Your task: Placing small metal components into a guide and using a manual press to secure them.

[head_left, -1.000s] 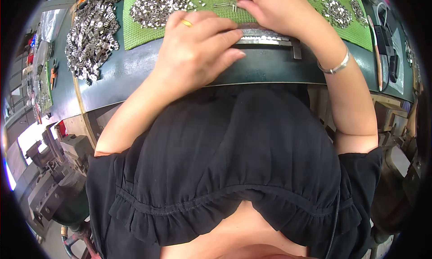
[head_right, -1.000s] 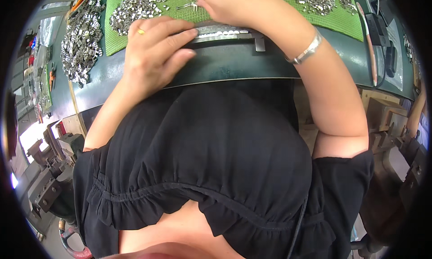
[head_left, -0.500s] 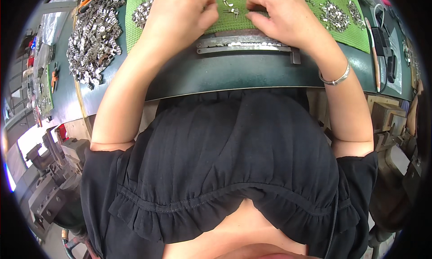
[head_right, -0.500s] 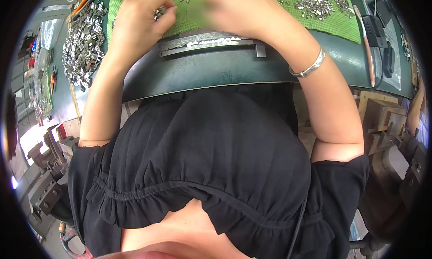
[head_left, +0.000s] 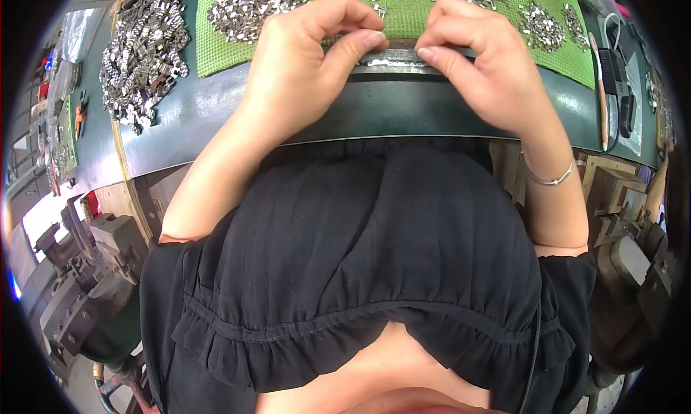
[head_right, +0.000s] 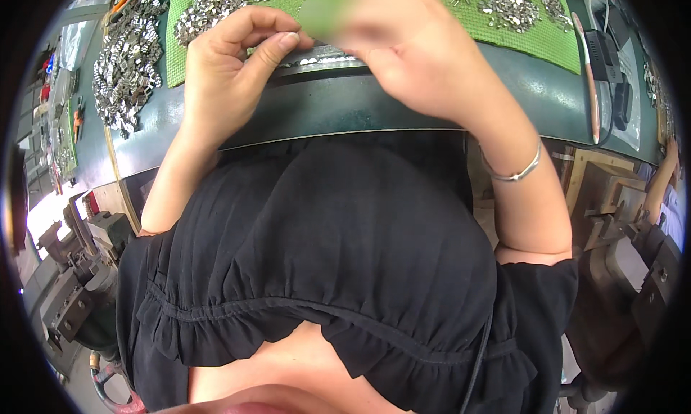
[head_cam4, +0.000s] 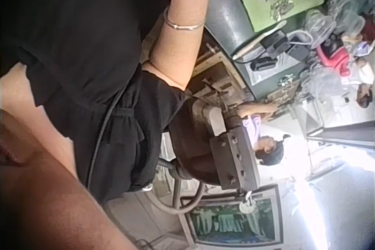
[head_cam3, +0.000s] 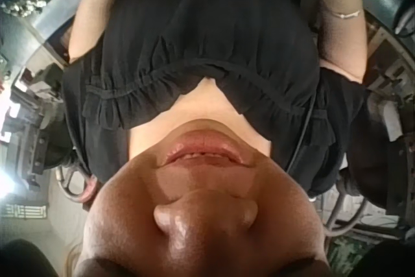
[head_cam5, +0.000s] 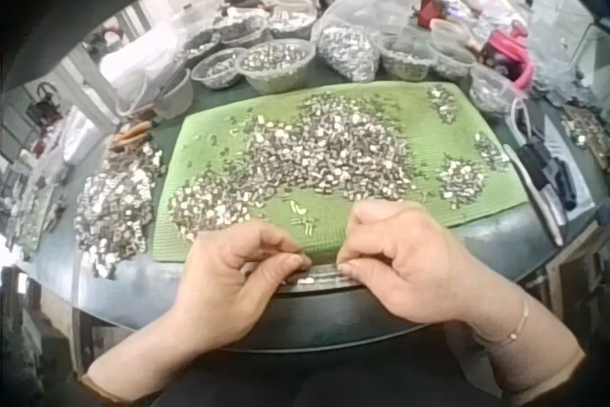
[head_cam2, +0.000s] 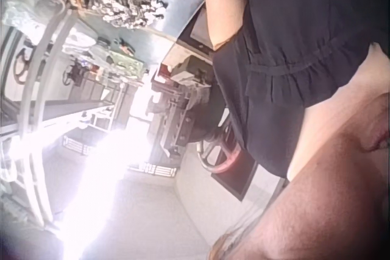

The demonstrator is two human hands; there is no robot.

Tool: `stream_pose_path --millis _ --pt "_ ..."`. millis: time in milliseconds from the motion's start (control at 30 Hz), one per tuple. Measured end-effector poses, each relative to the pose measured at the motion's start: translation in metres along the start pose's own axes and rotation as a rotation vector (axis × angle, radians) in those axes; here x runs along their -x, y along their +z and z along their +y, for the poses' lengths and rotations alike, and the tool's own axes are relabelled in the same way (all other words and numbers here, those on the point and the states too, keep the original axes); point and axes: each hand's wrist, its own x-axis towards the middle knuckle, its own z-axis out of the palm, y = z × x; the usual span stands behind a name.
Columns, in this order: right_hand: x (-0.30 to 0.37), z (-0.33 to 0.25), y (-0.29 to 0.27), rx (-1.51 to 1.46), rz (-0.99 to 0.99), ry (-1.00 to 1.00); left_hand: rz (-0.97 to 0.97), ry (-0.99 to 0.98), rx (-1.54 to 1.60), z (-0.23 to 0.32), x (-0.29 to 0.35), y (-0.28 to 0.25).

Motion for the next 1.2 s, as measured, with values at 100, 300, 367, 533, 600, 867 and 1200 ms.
stream_pose_path --millis 100,300,367,533,600,867,1200 --pt "0.005 -0.005 0.007 -0.019 0.057 0.016 -0.03 0.103 -0.088 0.001 0.003 0.005" --pt "0.014 0.0 0.018 0.41 0.127 -0.191 -0.037 0.305 -0.283 -0.004 0.001 0.013" --pt "0.017 0.002 0.025 0.465 0.182 -0.243 -0.028 0.325 -0.301 -0.006 0.001 0.014" --pt "0.02 0.01 0.034 0.486 0.324 -0.399 0.051 0.563 -0.513 -0.007 0.006 0.018" --pt "0.008 0.005 0.019 0.347 0.193 -0.333 0.089 0.633 -0.525 -0.01 0.008 0.013" --pt "-0.052 0.023 0.012 0.528 0.067 -0.093 0.063 0.455 -0.582 -0.022 -0.041 -0.015" --pt "-0.036 0.005 0.011 0.834 0.044 0.105 -0.073 0.511 -0.695 -0.018 -0.056 -0.011"
